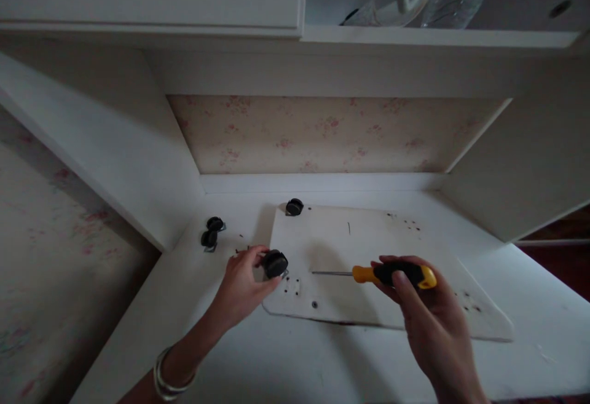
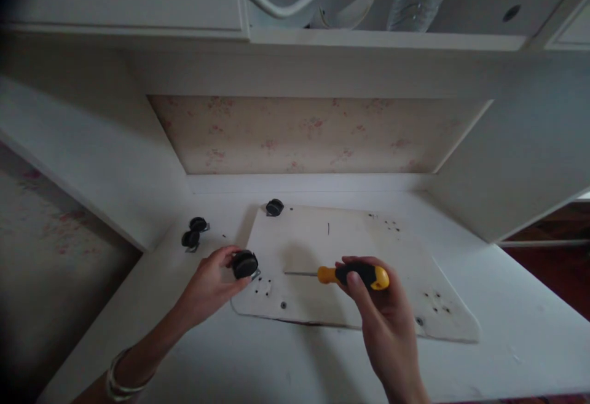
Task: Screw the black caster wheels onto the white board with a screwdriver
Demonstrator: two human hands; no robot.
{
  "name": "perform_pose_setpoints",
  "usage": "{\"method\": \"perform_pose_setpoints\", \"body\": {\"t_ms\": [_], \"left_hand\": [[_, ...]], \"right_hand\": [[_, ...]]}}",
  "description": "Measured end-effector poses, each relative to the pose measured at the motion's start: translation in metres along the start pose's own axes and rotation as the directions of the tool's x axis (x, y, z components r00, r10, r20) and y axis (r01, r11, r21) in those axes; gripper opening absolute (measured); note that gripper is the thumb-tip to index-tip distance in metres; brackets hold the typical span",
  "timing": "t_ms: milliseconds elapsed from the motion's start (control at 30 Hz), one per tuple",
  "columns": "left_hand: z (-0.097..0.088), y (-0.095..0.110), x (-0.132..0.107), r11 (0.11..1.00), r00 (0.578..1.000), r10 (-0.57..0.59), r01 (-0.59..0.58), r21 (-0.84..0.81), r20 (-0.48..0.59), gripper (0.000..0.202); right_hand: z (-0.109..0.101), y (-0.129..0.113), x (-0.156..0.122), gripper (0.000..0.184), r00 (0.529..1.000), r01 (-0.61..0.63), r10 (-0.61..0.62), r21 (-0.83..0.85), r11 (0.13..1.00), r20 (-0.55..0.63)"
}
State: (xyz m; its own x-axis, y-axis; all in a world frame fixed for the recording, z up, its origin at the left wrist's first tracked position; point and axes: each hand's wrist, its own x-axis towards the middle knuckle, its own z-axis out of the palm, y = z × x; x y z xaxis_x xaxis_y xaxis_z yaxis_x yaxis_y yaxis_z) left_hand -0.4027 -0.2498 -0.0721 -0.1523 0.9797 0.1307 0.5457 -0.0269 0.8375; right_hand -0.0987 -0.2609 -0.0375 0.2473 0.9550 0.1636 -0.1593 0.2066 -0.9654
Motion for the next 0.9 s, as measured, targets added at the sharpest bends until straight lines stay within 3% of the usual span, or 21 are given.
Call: {"method": "perform_pose_setpoints", "body": {"t_ms": [167, 300, 433, 700, 900], "left_hand": [[0.032, 0.016, -0.038, 0.986, 0.972, -0.160, 0.164, 0.012, -0.173, 0.053], [0.049, 0.019, -0.052, 0.977, 0.945, -0.116, 0.164, 0.135, -0.305, 0.055], [0.059, 0.021, -0.056, 0.954, 0.943, -0.067, 0.156, 0.255, -0.326, 0.053], [0.065, 0.018, -0.060, 0.961, 0.934, -0.064, 0.153, 0.232, -0.351, 0.052], [0.067, 0.019, -0.063, 0.936, 0.947, -0.059, 0.163, 0.313, -0.314, 0.052]], "right_hand": [[0.002, 0.005, -0.014, 0.031, 1.000, 0.012, -0.013, -0.060, 0.998, -0.015], [0.004, 0.007, -0.017, 0.028, 1.000, 0.015, -0.013, -0.074, 0.997, 0.025], [0.002, 0.009, -0.015, 0.028, 0.999, -0.003, 0.006, -0.077, 0.997, 0.042], [-0.007, 0.015, -0.015, 0.028, 0.998, -0.046, 0.045, 0.011, 0.999, 0.053], [-0.008, 0.017, -0.015, 0.029, 0.999, -0.027, 0.026, 0.033, 0.999, 0.034]]}}
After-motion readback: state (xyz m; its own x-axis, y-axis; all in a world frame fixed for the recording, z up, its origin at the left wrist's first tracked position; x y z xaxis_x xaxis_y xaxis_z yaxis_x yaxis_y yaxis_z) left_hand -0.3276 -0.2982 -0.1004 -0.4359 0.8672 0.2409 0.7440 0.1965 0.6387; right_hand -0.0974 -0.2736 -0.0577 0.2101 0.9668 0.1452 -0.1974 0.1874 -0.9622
